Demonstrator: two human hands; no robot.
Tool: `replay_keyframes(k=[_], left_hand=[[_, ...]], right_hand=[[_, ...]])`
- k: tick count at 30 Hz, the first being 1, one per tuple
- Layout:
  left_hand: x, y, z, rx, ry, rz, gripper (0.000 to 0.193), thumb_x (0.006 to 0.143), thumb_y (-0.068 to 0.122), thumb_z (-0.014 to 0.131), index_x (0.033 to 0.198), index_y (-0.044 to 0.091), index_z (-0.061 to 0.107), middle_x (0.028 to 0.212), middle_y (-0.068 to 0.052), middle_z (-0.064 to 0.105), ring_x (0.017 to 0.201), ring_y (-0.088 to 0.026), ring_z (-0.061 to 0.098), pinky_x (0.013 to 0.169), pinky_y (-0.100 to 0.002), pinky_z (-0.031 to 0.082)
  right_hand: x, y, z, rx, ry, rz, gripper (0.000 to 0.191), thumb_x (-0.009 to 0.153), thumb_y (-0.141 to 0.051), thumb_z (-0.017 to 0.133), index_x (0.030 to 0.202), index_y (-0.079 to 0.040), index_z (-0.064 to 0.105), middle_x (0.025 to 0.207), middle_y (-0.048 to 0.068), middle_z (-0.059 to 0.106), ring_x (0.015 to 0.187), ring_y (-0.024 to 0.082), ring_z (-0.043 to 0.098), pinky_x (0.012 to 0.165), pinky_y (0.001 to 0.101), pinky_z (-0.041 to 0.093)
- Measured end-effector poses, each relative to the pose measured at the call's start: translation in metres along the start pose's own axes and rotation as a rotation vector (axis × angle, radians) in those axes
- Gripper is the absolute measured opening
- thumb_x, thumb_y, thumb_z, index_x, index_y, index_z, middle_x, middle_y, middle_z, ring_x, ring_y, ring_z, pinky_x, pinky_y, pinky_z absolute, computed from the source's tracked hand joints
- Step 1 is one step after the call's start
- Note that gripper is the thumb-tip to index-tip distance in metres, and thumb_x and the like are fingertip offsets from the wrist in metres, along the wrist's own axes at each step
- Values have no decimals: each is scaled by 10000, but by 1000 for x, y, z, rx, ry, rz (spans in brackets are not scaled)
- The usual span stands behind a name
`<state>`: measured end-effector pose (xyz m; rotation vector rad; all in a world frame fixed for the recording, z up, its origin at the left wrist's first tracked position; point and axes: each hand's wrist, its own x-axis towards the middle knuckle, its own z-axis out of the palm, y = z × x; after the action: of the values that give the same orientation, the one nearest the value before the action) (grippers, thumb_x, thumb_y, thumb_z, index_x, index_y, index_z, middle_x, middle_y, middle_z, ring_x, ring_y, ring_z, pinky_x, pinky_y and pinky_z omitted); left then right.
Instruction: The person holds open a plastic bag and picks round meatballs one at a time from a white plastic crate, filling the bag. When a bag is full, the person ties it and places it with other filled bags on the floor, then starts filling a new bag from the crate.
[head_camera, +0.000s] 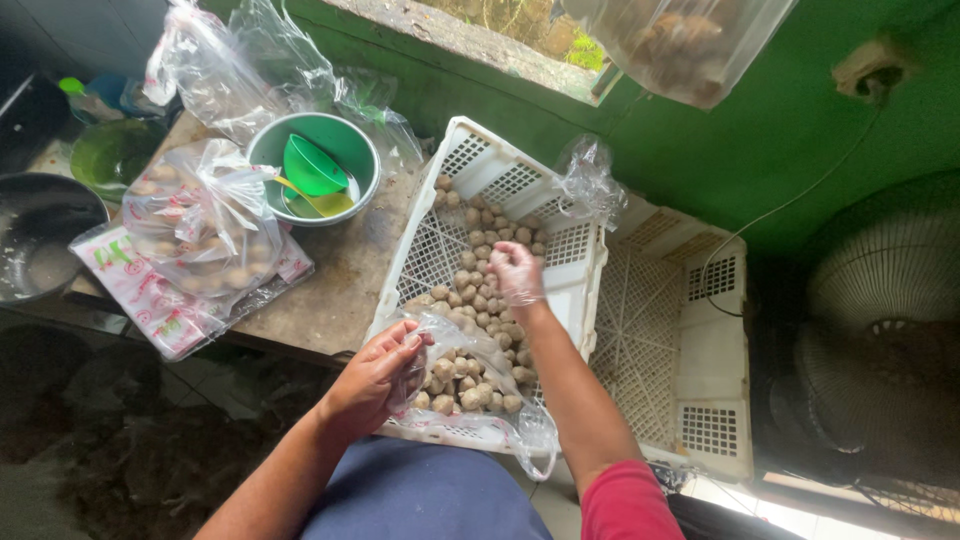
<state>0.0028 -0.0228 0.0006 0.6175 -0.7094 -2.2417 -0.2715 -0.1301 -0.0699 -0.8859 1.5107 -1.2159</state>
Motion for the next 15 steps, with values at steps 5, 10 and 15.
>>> replay_keyframes(k=[5,10,15], left_hand=[[1,-2,-1,-38,-10,14,203,1055,180,498,1208,59,554,716,24,504,557,-61,434,478,-215,369],[2,-7,0,-18,72,4,200,1048,181,498,1217,80,528,752,21,550,590,-58,473,521,-205,405],[-1,-10,1,-27,41,44,200,1059,186,507,1222,72,526,755,16,548,604,-63,476,534,-204,409]], right_hand=[[-81,-58,-67,481,-609,-158,250,997,-196,674,1184,-31,678,1063,96,723,628,39,511,543,213,450],[-161,-75,-40,-504,-905,-358,380,933,-131,712,1295,-26,667,1100,93,712,886,137,698,802,295,602],[-136,-60,-28,-535,-831,-213,273,985,-134,685,1250,-74,708,1011,51,773,889,131,738,826,278,636]])
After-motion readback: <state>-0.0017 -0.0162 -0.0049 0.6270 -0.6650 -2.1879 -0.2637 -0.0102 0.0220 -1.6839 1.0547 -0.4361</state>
